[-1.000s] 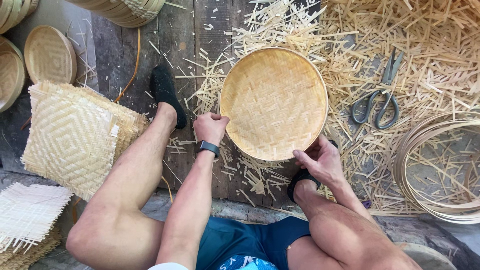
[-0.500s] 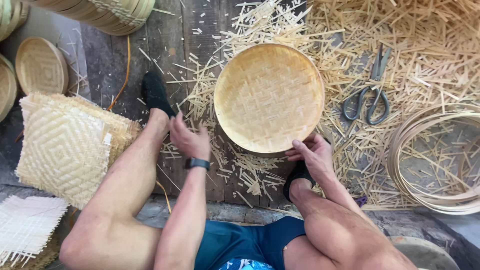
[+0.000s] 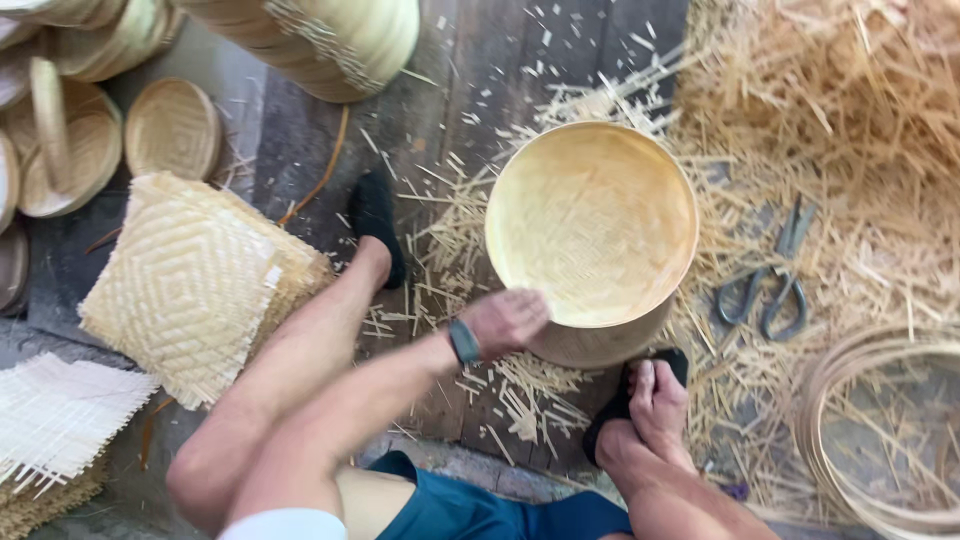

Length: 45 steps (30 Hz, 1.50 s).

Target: The person trims the edges of a woven bamboo basket using shears. They place the basket on a wooden block, cut the excess material around the rim, flip the basket to inspect the cut, and then stack the finished basket with others.

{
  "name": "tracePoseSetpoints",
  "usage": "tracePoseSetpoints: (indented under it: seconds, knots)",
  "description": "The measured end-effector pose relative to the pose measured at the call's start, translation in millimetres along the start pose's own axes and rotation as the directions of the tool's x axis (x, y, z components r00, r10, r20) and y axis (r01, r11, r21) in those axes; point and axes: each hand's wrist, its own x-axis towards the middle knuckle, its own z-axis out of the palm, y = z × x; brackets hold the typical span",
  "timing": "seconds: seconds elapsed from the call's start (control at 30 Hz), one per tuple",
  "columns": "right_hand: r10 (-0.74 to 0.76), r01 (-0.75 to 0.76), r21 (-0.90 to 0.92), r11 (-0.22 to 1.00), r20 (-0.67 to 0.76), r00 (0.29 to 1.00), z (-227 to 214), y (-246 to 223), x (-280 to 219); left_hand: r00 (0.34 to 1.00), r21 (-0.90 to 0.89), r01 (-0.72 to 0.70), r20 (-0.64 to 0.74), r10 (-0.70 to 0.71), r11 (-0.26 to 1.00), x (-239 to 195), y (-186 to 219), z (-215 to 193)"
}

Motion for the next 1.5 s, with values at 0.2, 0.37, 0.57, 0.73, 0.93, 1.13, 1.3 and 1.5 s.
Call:
tracePoseSetpoints:
  seconds: [0.2, 0.37, 0.57, 0.73, 0.93, 1.13, 1.3, 1.5]
  knots:
    - [-0.08, 0.065, -0.176, 0.982, -0.076, 0.994, 13, 11, 8, 0.963, 0.388, -0.026, -0.239, 0.127, 0.921, -11, -219, -118]
    - [-0.09, 0.064, -0.269, 0.961, -0.088, 0.992, 13, 15, 9, 0.799, 0.309, 0.532, -0.492, -0.346, 0.788, -21, -358, -215]
    - [-0.052, 0.021, -0.248, 0.968, -0.119, 0.992, 19, 27, 10, 0.614, 0.182, 0.772, -0.461, -0.64, 0.609, -60, -419, -211]
    - [-0.012, -0.016, -0.237, 0.971, -0.12, 0.993, 20, 30, 12, 0.653, 0.2, 0.746, -0.406, -0.639, 0.635, -77, -431, -201]
    - [-0.05, 0.007, -0.277, 0.961, -0.147, 0.988, 20, 25, 9, 0.541, 0.164, 0.84, -0.318, -0.779, 0.517, -63, -431, -199]
    - [-0.065, 0.031, -0.264, 0.964, -0.121, 0.99, 19, 30, 9, 0.55, 0.349, 0.815, -0.216, -0.806, 0.462, -60, -401, -209]
    - [0.094, -0.092, -0.097, 0.991, 0.009, 0.996, 13, 39, 29, 0.643, 0.306, 0.759, -0.208, -0.737, 0.575, -153, -290, -207]
    - [0.387, -0.471, 0.239, 0.849, 0.325, 0.863, -2, 49, 58, -0.256, 0.415, 0.907, 0.41, -0.875, -0.071, -339, -135, -152]
